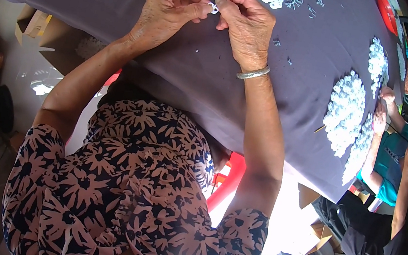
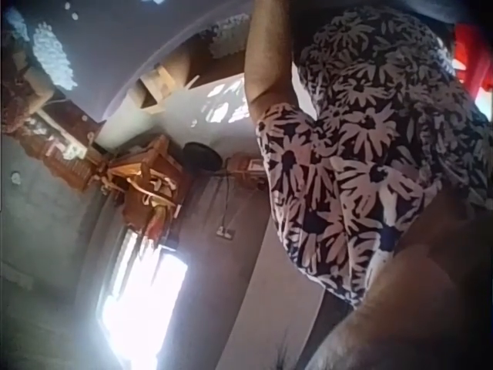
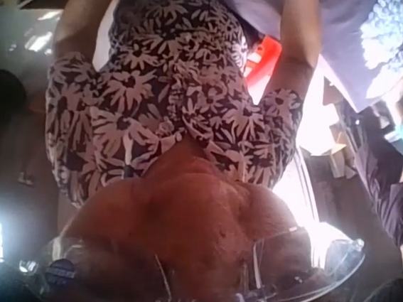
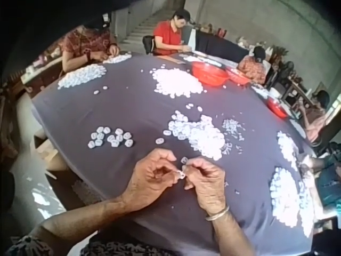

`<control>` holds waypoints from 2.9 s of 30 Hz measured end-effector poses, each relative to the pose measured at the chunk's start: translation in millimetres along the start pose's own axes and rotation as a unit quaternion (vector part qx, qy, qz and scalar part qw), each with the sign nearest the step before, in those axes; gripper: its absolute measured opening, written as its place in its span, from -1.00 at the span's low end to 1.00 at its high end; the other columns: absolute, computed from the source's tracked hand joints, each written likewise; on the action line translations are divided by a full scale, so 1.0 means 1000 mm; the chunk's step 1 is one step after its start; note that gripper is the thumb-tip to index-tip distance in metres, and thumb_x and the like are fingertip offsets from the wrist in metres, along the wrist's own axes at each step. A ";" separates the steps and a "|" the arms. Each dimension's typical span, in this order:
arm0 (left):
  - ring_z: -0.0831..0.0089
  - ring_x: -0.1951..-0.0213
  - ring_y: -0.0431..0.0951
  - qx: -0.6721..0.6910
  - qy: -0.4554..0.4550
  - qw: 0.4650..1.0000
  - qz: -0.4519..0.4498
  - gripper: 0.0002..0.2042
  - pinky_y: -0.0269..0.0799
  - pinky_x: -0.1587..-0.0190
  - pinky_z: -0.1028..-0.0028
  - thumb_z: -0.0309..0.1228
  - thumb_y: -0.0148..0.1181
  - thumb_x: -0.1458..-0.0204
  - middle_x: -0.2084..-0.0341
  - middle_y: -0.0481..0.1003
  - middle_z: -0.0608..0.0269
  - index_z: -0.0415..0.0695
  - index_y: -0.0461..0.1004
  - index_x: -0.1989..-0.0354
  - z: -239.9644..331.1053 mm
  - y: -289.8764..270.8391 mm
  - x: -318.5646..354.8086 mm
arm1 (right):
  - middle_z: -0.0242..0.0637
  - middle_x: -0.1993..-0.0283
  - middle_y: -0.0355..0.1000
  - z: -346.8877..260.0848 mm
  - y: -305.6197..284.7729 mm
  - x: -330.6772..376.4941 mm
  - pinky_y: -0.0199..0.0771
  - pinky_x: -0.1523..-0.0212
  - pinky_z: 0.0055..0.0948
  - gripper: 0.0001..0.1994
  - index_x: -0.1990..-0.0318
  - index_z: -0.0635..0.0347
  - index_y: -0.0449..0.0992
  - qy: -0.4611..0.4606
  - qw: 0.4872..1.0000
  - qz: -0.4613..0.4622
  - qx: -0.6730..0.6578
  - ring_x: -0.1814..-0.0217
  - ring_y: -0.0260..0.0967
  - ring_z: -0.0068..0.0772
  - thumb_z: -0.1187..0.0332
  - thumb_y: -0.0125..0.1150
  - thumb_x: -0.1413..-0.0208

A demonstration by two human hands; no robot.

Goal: The person assembles plastic components by joining small plastic pieces together by hand and places the assembled parts onto the table.

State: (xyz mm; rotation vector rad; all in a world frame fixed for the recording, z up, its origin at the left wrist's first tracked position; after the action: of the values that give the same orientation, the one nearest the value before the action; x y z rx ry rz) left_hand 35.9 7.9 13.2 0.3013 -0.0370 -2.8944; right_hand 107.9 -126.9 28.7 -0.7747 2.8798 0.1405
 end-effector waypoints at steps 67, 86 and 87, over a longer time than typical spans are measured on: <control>0.60 0.35 0.53 -0.108 0.031 0.990 0.082 -0.81 0.40 0.39 0.61 -0.55 0.11 -0.09 0.35 0.51 0.30 -0.15 0.37 0.12 -0.018 -0.045 -0.018 | -0.41 0.44 0.44 -0.003 -0.041 -0.007 0.29 0.60 -0.70 -0.83 0.29 0.29 0.55 -0.067 0.975 0.129 0.169 0.51 0.23 -0.74 0.34 0.19 -0.16; 0.46 0.43 0.55 -0.071 0.070 0.965 0.241 -0.78 0.47 0.34 0.49 -0.65 0.03 -0.02 0.45 0.51 0.18 -0.19 0.30 0.15 -0.017 -0.051 -0.019 | -0.38 0.38 0.45 0.004 0.053 -0.087 0.44 0.33 -0.51 -0.86 0.26 0.17 0.54 -0.205 0.873 -0.136 0.420 0.43 0.39 -0.51 0.48 0.27 0.02; 0.46 0.43 0.55 -0.070 0.070 0.965 0.243 -0.78 0.47 0.34 0.49 -0.65 0.03 -0.02 0.45 0.51 0.18 -0.19 0.30 0.15 -0.016 -0.051 -0.018 | -0.38 0.38 0.45 0.007 0.055 -0.088 0.44 0.33 -0.51 -0.86 0.26 0.17 0.54 -0.206 0.873 -0.138 0.420 0.43 0.39 -0.51 0.48 0.27 0.02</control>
State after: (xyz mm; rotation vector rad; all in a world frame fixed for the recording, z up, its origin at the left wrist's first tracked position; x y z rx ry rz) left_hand 44.7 62.1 -1.3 0.4061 0.1041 -2.3687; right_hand 155.9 -35.1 40.3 -0.8070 2.0601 -0.8186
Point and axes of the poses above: each hand's wrist, its own x-axis away from the middle knuckle, its own y-axis out of the palm, z = x × y, the point moved 4 cm from there along -x, towards the middle knuckle
